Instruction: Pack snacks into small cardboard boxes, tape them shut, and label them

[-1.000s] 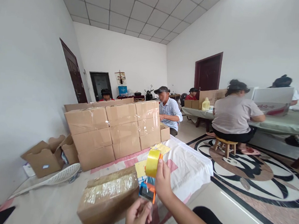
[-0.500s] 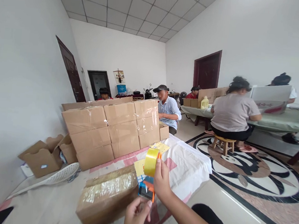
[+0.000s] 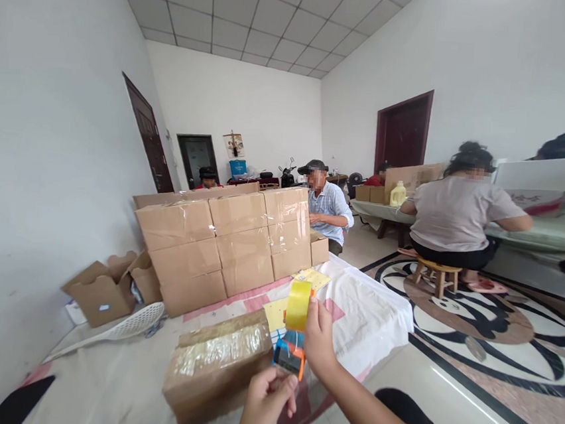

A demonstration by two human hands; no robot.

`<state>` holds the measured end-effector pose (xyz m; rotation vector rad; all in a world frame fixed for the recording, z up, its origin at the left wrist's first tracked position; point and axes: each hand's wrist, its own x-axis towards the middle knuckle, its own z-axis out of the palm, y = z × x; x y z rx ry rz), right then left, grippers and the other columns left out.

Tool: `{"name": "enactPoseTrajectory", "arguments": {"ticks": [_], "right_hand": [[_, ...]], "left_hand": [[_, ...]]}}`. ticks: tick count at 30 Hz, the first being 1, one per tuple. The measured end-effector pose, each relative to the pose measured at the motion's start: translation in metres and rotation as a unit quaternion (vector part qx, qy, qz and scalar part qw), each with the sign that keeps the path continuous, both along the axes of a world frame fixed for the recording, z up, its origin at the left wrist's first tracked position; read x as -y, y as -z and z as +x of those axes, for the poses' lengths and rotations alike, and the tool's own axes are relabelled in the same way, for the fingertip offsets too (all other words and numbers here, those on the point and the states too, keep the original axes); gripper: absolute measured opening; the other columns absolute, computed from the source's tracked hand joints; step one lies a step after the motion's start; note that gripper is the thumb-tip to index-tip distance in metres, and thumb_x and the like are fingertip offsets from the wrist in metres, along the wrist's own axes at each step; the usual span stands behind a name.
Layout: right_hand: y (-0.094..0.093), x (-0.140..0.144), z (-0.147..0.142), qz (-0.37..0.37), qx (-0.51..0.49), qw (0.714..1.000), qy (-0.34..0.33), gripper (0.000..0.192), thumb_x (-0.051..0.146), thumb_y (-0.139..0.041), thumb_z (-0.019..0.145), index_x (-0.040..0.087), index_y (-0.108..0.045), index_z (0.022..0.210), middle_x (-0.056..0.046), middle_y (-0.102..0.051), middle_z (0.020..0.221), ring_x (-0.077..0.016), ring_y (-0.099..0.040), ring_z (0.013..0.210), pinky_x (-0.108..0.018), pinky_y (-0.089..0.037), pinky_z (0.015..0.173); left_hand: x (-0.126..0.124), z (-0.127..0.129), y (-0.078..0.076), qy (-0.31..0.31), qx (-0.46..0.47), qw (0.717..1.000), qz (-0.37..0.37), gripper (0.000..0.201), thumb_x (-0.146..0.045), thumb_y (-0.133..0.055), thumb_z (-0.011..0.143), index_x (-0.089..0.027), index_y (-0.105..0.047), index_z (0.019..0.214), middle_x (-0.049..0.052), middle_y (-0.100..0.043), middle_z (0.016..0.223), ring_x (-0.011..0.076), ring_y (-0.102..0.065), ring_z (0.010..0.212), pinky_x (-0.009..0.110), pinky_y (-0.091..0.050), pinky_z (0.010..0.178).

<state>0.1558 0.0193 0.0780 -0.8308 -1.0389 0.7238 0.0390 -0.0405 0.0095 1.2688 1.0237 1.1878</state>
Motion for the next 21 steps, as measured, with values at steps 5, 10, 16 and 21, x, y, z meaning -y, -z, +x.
{"name": "enactPoseTrajectory", "arguments": {"ticks": [5,10,16,21], "right_hand": [[0.0015,-0.0029,-0.0010,-0.015,-0.009,1.000,-0.016,0.052,0.069,-0.043,0.094,0.023,-0.050,0.071,0.000,-0.052,0.062,-0.0163,-0.045,0.056,-0.030,-0.040,0.052],[0.0016,-0.0032,-0.0012,-0.008,-0.001,1.000,0.004,0.053,0.069,-0.043,0.094,0.023,-0.051,0.071,-0.001,-0.053,0.063,-0.0165,-0.046,0.057,-0.030,-0.042,0.054],[0.0029,-0.0027,-0.0018,-0.009,-0.023,0.999,-0.030,0.050,0.065,-0.044,0.096,0.021,-0.057,0.077,-0.003,-0.058,0.068,-0.0184,-0.052,0.061,-0.031,-0.044,0.055],[0.0025,-0.0020,-0.0016,-0.008,-0.022,1.000,-0.021,0.049,0.066,-0.045,0.095,0.022,-0.056,0.076,-0.004,-0.058,0.069,-0.0192,-0.052,0.061,-0.032,-0.045,0.056]], "left_hand": [[-0.0022,0.0015,0.0092,-0.036,0.008,0.999,0.029,0.056,-0.070,-0.074,0.072,-0.015,-0.065,0.069,0.006,-0.063,0.051,0.0135,-0.053,0.046,0.025,-0.041,0.051],[0.0001,-0.0007,0.0099,-0.039,-0.025,0.998,0.042,0.057,-0.071,-0.072,0.072,-0.015,-0.067,0.070,0.005,-0.063,0.051,0.0147,-0.055,0.048,0.026,-0.042,0.054],[0.0007,-0.0037,0.0059,-0.027,-0.037,0.998,0.052,0.054,-0.067,-0.072,0.075,-0.013,-0.070,0.076,0.005,-0.065,0.055,0.0145,-0.056,0.050,0.025,-0.043,0.056],[-0.0013,-0.0012,0.0114,-0.034,-0.029,0.997,0.058,0.054,-0.068,-0.073,0.075,-0.013,-0.069,0.075,0.004,-0.063,0.054,0.0143,-0.055,0.050,0.025,-0.043,0.055]]}}
